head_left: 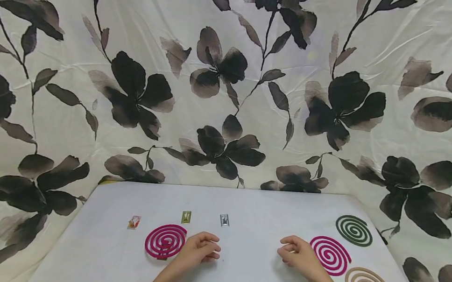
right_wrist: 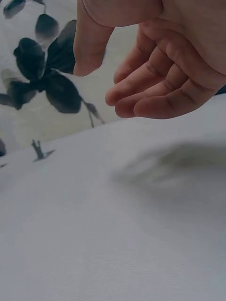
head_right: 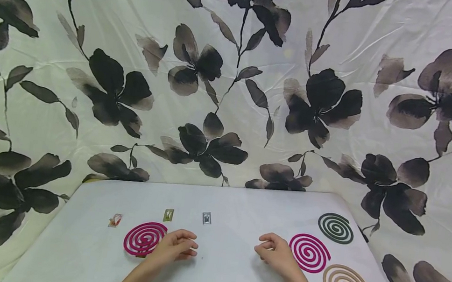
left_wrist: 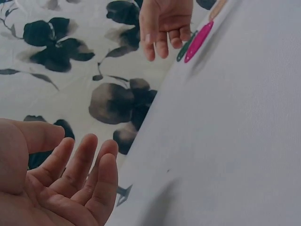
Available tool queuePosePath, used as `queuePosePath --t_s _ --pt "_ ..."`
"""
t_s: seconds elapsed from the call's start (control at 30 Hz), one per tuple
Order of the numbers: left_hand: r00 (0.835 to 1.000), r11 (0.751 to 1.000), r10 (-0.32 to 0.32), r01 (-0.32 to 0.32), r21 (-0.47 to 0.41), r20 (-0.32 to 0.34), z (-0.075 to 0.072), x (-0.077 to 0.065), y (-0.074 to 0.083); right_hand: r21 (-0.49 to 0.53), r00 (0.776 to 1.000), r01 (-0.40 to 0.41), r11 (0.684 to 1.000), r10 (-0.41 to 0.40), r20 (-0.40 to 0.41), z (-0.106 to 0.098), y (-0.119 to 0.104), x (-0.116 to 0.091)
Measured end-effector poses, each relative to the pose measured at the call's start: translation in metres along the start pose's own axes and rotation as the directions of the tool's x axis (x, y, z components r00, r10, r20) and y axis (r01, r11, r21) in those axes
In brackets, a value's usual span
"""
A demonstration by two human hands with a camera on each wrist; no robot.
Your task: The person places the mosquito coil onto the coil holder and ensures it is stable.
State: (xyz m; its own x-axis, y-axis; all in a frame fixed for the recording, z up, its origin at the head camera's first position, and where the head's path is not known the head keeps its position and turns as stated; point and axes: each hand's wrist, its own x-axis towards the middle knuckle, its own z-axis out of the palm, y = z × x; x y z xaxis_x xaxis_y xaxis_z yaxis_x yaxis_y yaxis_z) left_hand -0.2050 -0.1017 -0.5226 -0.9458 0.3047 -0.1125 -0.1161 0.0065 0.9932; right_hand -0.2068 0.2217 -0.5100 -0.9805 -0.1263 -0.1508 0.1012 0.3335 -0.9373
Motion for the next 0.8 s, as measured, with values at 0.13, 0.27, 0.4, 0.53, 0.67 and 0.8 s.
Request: queuePosePath --t_s 0.13,0.27,0.4,0.53,0.67,0.8 --pt "1.0 1.0 0.003 -0.003 -0.014 0.016 0.008 0.005 -0.004 0.017 0.999 -0.013 1.0 0.014 -0.041 -0.009 0.007 -0.005" --pt "1.0 1.0 0.013 -0.012 -0.02 0.027 0.018 0.011 -0.004 0.027 0.997 -0.022 0.999 0.024 -0.07 -0.018 0.015 -0.009" --pt "0.999 1.0 0.013 -0.013 -0.016 0.036 0.026 0.015 -0.005 0.037 0.996 -0.025 0.999 0.028 -0.083 -0.028 0.025 -0.012" --pt "0.999 1.0 0.008 -0.007 -0.016 0.05 0.034 0.019 -0.007 0.064 0.992 -0.028 0.998 0.036 -0.118 -0.037 0.034 -0.014" --pt "0.998 1.0 0.001 0.0 -0.013 0.063 0.041 0.024 -0.01 0.066 0.982 -0.034 0.997 0.046 -0.183 -0.044 0.039 -0.017" --pt "0.997 1.0 -0.01 0.012 -0.018 0.074 0.047 0.028 -0.012 0.039 0.969 -0.05 0.998 0.058 -0.242 -0.049 0.043 -0.02"
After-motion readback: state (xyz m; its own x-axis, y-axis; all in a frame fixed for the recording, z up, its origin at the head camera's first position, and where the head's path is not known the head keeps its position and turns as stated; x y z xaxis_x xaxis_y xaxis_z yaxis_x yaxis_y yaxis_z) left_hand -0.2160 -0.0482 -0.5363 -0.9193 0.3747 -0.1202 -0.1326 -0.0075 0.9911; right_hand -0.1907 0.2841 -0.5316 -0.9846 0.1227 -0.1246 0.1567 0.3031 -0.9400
